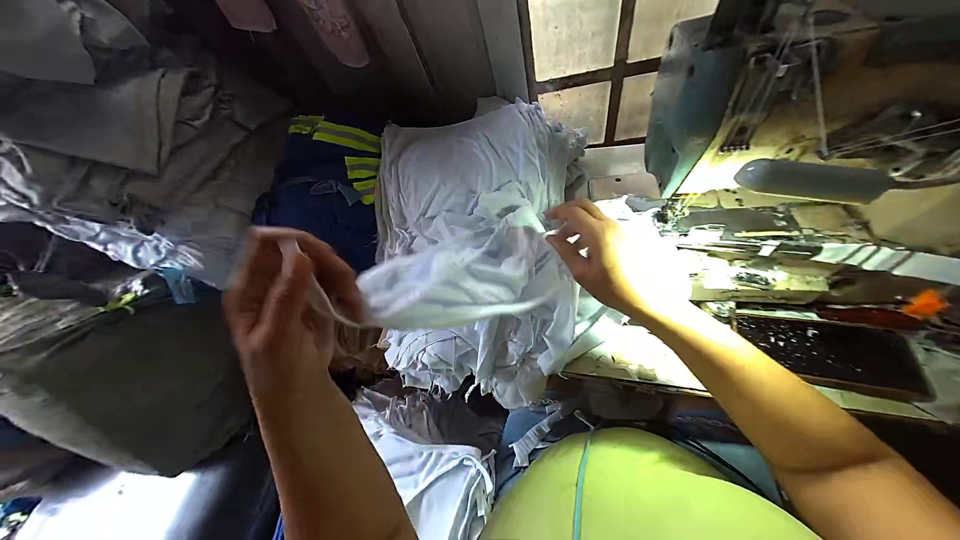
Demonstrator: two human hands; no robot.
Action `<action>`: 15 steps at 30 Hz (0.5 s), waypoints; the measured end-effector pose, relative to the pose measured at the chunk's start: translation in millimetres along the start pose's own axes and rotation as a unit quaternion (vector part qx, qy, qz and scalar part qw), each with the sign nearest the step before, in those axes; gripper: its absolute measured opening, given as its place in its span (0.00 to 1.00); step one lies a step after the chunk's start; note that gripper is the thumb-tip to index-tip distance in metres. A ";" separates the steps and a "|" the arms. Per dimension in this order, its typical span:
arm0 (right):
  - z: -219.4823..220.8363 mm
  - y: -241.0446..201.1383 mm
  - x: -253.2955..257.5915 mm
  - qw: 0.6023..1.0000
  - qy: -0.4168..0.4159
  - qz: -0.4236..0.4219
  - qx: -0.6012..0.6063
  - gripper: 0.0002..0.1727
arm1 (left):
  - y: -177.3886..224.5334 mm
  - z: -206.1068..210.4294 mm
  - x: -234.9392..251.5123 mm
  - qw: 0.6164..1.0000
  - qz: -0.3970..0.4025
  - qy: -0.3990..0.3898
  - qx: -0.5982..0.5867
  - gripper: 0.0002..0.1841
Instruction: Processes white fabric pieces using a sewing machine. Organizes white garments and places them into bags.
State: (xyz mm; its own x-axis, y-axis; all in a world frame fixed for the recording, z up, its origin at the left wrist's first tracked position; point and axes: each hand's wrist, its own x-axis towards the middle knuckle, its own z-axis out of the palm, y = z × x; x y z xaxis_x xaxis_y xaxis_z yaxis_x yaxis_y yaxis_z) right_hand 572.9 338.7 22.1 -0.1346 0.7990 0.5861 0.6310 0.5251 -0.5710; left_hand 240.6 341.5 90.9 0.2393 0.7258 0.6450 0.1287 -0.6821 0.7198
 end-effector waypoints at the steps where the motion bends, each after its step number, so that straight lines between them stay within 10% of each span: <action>1: 7.7 1.7 4.8 0.999 -0.045 0.020 0.013 0.17 | -8.5 -1.9 -17.1 0.993 -0.075 -0.022 0.086 0.12; 6: 55.3 10.6 -8.3 0.981 -0.185 0.040 0.028 0.21 | -68.9 29.5 -84.1 0.933 -0.194 -0.101 0.287 0.16; 15: 24.0 6.2 -35.7 0.965 0.006 -0.074 0.250 0.12 | -92.7 108.1 -43.5 0.949 -0.089 -0.054 0.296 0.22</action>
State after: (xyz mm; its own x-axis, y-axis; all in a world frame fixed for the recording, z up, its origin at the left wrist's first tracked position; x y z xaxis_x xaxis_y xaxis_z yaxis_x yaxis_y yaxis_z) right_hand 563.3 320.4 -16.2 -0.1841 0.7028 0.6872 0.1573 0.7112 -0.6852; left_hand 322.3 363.4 -31.6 0.2558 0.8424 0.4742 0.6877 -0.5033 0.5232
